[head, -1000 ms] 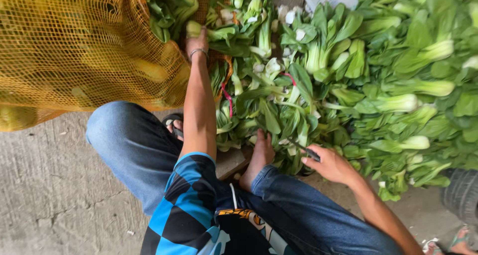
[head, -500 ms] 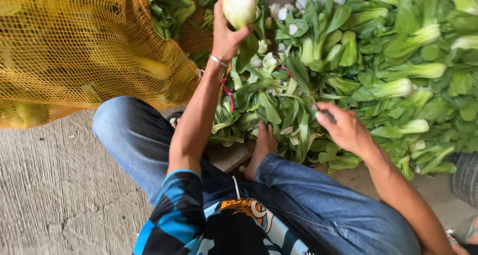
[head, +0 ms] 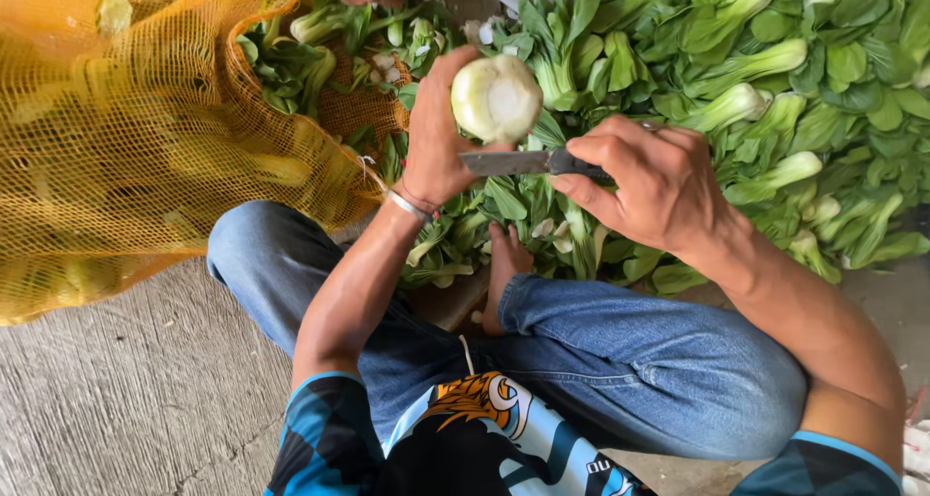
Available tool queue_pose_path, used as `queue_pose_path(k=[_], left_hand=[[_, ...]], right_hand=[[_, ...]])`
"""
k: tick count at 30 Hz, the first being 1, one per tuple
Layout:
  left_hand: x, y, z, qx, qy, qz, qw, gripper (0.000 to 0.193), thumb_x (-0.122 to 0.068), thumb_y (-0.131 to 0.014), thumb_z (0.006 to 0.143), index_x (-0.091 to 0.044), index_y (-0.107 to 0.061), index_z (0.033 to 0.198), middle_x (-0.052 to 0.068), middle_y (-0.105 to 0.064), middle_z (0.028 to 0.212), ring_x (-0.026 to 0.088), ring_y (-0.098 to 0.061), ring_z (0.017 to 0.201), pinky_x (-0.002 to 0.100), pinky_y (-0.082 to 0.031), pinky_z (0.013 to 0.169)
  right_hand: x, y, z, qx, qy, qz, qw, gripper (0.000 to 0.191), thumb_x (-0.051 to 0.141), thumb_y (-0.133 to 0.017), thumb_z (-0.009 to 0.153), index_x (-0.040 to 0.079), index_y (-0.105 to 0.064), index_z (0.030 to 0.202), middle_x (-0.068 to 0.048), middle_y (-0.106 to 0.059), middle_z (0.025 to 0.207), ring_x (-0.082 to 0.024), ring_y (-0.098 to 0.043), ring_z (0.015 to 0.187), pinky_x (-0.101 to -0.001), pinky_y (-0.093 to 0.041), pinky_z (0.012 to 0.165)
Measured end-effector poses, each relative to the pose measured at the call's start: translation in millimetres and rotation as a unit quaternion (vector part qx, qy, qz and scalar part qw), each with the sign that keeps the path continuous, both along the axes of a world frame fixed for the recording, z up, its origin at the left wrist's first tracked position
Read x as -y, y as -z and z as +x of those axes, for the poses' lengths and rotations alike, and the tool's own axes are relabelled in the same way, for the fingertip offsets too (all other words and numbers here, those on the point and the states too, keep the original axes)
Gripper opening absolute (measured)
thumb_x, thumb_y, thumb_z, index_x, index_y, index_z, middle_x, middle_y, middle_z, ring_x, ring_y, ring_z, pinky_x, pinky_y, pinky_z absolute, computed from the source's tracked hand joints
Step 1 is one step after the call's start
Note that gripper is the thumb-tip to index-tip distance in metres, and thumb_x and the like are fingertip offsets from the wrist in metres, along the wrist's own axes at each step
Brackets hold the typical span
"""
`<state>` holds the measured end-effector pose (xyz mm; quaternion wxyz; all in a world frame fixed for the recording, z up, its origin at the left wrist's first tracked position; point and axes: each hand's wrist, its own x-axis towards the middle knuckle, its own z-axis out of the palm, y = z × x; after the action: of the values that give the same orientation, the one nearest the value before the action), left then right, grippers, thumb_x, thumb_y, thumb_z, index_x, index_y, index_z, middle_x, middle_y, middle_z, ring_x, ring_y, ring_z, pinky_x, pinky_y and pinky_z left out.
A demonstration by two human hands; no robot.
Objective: The person sits on the floor next to a mesh sack of bok choy, picks up individual heads, and uses a small knife to trim the root ends, tossing trimmed heads onto a pile and discarding cut roots. They repeat this trimming cycle one head at a time throughout the episode.
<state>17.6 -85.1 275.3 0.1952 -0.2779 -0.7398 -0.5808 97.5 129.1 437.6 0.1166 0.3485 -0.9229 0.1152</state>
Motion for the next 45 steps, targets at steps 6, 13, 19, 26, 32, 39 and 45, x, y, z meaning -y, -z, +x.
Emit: queue_pose_path(k=[6, 13, 19, 26, 32, 39, 45], left_hand=[[5, -23, 24, -0.023, -0.031, 0.009, 0.999, 0.081, -0.026, -0.097, 0.075, -0.005, -0.049, 0.137, 0.017, -0.060, 0.128, 0.038, -0.062, 0.116, 0.044, -0.053, 0.100], [10, -25, 29, 0.002, 0.007, 0.046, 0.999, 0.082, -0.024, -0.098, 0.075, -0.006, -0.048, 0.136, 0.016, -0.059, 0.128, 0.036, -0.065, 0.114, 0.042, -0.057, 0.096], [11, -23, 30, -0.007, 0.019, 0.055, 0.998, 0.084, -0.021, -0.098, 0.077, -0.007, -0.044, 0.139, 0.017, -0.057, 0.131, 0.037, -0.065, 0.116, 0.042, -0.056, 0.096], [13, -18, 32, -0.014, 0.009, 0.035, 0.999, 0.084, -0.020, -0.099, 0.075, -0.007, -0.045, 0.138, 0.016, -0.058, 0.131, 0.037, -0.065, 0.113, 0.043, -0.055, 0.094], [14, -8, 30, -0.046, 0.002, 0.037, 0.998, 0.086, -0.022, -0.100, 0.071, -0.006, -0.045, 0.136, 0.018, -0.057, 0.131, 0.038, -0.063, 0.114, 0.045, -0.054, 0.095], [12, 5, 32, -0.052, -0.007, 0.053, 0.997, 0.095, -0.026, -0.102, 0.069, -0.005, -0.043, 0.139, 0.020, -0.055, 0.132, 0.038, -0.062, 0.114, 0.043, -0.055, 0.097], [4, 13, 38, 0.014, 0.002, 0.042, 0.999, 0.088, -0.031, -0.102, 0.068, -0.005, -0.050, 0.134, 0.017, -0.059, 0.130, 0.035, -0.063, 0.117, 0.042, -0.055, 0.099]], right_hand=[[9, -8, 11, -0.005, -0.014, -0.034, 0.999, 0.037, 0.024, -0.084, 0.094, 0.003, -0.059, 0.111, -0.011, -0.070, 0.097, -0.024, -0.070, 0.070, -0.0356, -0.053, 0.056], [16, -6, 14, 0.010, -0.042, -0.050, 0.998, 0.031, 0.020, -0.082, 0.094, 0.003, -0.061, 0.109, -0.010, -0.070, 0.097, -0.023, -0.068, 0.066, -0.0352, -0.054, 0.055], [18, -5, 10, 0.006, -0.045, -0.041, 0.998, 0.032, 0.020, -0.083, 0.094, 0.001, -0.062, 0.109, -0.011, -0.069, 0.095, -0.021, -0.067, 0.064, -0.0341, -0.052, 0.053], [17, -3, 9, -0.002, -0.054, -0.038, 0.998, 0.031, 0.020, -0.085, 0.093, 0.001, -0.064, 0.106, -0.009, -0.070, 0.093, -0.019, -0.068, 0.064, -0.0321, -0.053, 0.053], [19, -7, 10, -0.010, -0.050, -0.035, 0.998, 0.030, 0.022, -0.086, 0.092, 0.002, -0.066, 0.103, -0.009, -0.071, 0.096, -0.019, -0.069, 0.066, -0.0321, -0.053, 0.054], [18, -12, 10, -0.009, -0.038, -0.035, 0.999, 0.029, 0.022, -0.087, 0.090, 0.002, -0.068, 0.101, -0.008, -0.071, 0.094, -0.020, -0.068, 0.066, -0.0328, -0.053, 0.055], [13, -7, 12, 0.004, -0.032, -0.043, 0.999, 0.029, 0.022, -0.086, 0.090, 0.002, -0.068, 0.101, -0.009, -0.071, 0.093, -0.021, -0.069, 0.066, -0.0334, -0.055, 0.056]])
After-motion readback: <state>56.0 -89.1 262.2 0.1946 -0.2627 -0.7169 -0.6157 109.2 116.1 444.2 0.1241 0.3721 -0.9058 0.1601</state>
